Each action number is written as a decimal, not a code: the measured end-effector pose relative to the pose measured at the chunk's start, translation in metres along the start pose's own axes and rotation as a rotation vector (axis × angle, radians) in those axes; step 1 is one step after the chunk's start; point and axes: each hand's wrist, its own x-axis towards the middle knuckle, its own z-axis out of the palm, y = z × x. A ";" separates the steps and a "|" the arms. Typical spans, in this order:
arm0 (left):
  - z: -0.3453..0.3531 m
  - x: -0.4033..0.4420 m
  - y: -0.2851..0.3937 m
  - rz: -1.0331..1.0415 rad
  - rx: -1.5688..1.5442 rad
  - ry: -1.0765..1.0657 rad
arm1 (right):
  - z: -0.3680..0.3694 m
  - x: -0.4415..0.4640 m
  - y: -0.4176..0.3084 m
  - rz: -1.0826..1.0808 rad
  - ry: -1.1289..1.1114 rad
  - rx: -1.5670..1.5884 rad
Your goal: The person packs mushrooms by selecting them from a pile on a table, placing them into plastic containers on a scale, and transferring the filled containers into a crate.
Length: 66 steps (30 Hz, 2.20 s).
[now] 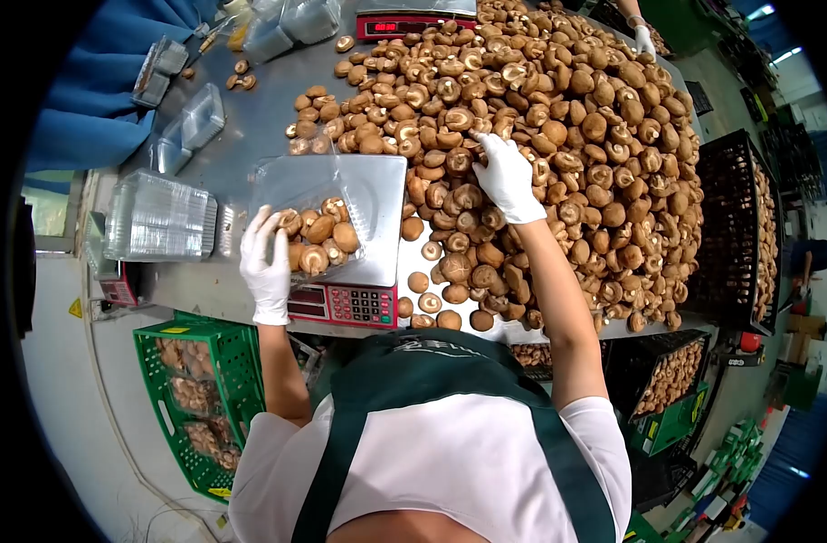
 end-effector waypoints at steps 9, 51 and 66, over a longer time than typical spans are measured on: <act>-0.013 -0.003 -0.017 -0.093 0.054 0.048 | -0.012 -0.045 -0.005 -0.128 -0.134 0.015; -0.043 -0.013 -0.055 -0.281 -0.095 0.085 | -0.018 -0.047 -0.033 0.248 -0.347 0.774; -0.030 0.000 -0.057 -0.259 -0.119 0.096 | -0.011 -0.040 -0.129 0.144 -0.460 1.387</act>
